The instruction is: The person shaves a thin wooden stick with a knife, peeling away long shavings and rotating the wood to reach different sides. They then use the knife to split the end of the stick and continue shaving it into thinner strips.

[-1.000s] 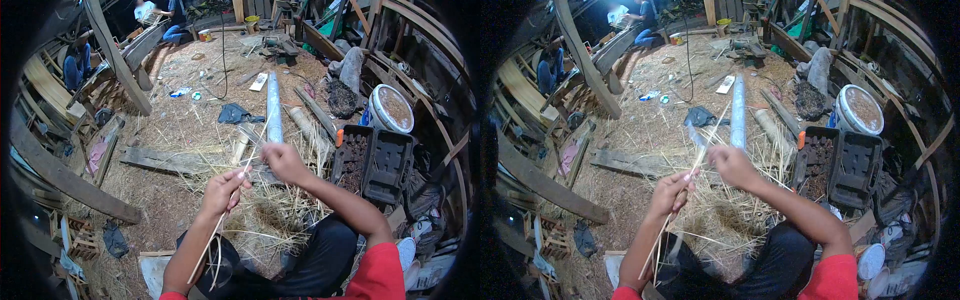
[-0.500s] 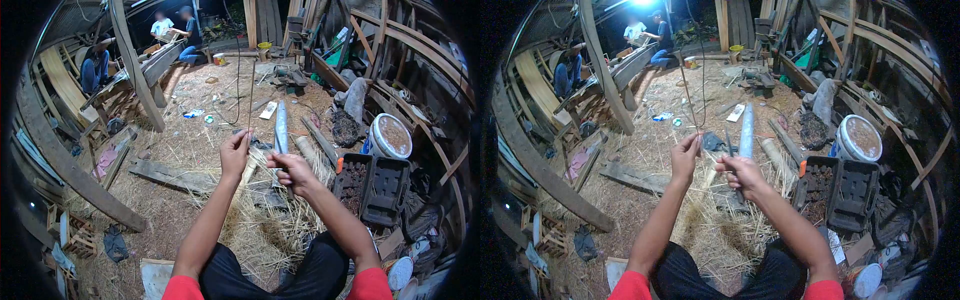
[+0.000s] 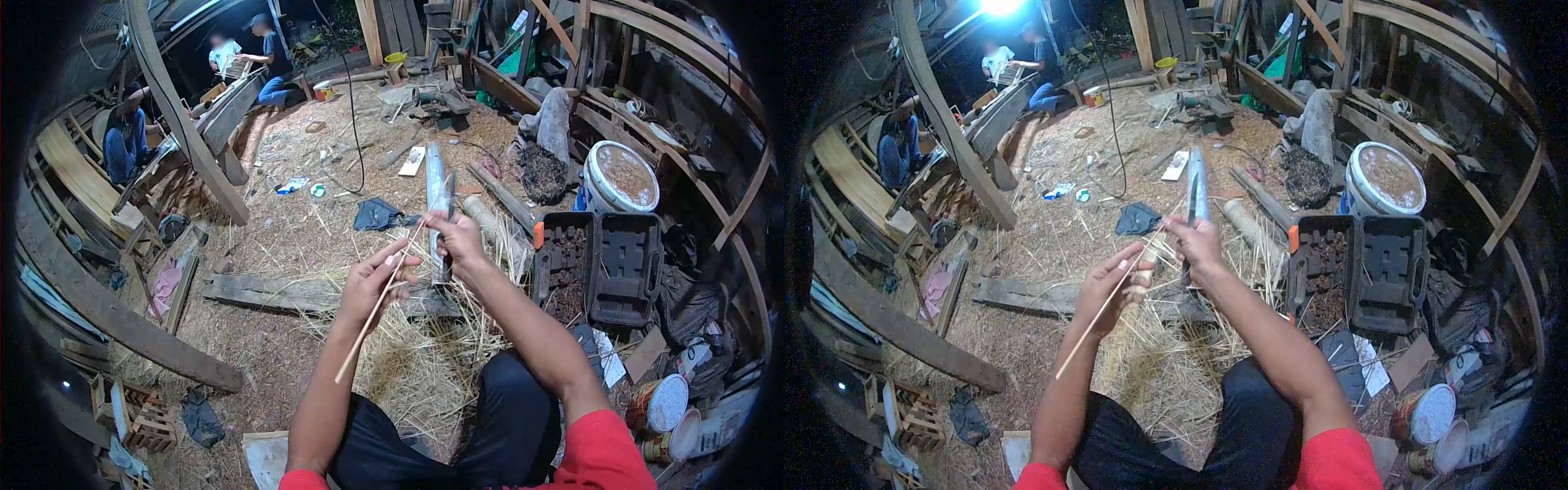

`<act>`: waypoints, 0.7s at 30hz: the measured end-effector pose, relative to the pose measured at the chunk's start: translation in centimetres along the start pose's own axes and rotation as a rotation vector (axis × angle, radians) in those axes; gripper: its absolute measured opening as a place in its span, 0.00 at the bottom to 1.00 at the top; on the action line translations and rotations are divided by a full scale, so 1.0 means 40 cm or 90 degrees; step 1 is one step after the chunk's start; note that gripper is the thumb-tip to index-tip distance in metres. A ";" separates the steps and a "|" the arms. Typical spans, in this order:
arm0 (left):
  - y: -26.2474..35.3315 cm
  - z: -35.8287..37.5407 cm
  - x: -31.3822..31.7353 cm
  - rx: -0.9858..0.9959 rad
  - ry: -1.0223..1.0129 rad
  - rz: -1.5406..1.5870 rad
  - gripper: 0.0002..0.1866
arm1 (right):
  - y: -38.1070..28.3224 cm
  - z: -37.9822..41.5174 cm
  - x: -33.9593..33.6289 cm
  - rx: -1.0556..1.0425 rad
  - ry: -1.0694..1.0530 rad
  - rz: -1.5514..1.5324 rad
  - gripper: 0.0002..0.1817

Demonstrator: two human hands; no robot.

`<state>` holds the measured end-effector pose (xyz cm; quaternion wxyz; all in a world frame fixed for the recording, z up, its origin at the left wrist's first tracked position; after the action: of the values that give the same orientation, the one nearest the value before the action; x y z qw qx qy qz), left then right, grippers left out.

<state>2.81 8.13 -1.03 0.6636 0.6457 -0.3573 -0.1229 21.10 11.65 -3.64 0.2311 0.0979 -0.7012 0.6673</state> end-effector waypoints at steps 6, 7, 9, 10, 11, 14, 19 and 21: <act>0.012 0.116 0.048 -0.166 -0.072 0.166 0.24 | -0.001 -0.052 -0.049 -0.126 0.021 0.065 0.09; 0.018 0.122 0.049 -0.181 -0.012 0.147 0.24 | -0.001 -0.058 -0.057 -0.127 0.007 0.109 0.08; 0.006 0.122 0.036 -0.164 0.025 0.168 0.24 | -0.007 -0.060 -0.057 -0.176 0.036 0.185 0.08; 0.004 0.119 0.035 -0.157 0.041 0.178 0.24 | -0.012 -0.056 -0.051 -0.201 0.053 0.222 0.08; 0.008 0.114 0.038 -0.145 0.051 0.199 0.25 | -0.020 -0.049 -0.041 -0.237 0.046 0.313 0.10; 0.022 0.102 -0.008 -0.048 0.109 0.251 0.27 | -0.047 -0.007 -0.012 -0.282 0.030 0.504 0.13; 0.045 0.100 -0.068 0.021 0.064 0.392 0.29 | -0.094 0.175 0.156 -0.291 -0.217 0.601 0.23; 0.056 0.103 -0.050 0.022 0.090 0.378 0.29 | -0.064 0.209 0.187 -0.486 -0.342 0.688 0.26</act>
<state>-1.89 6.54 0.10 0.6827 0.5312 -0.4852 0.1276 14.10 4.49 2.01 -0.2947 -0.1899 -0.8689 0.3493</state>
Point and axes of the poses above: each hand's wrist, its own z-axis away from the middle knuckle, its own x-axis out of the palm, y = z × x, the point moved 4 cm from there along -z, towards the middle knuckle, and after that the axes turned 7 degrees about -y, right-handed, at the moved point
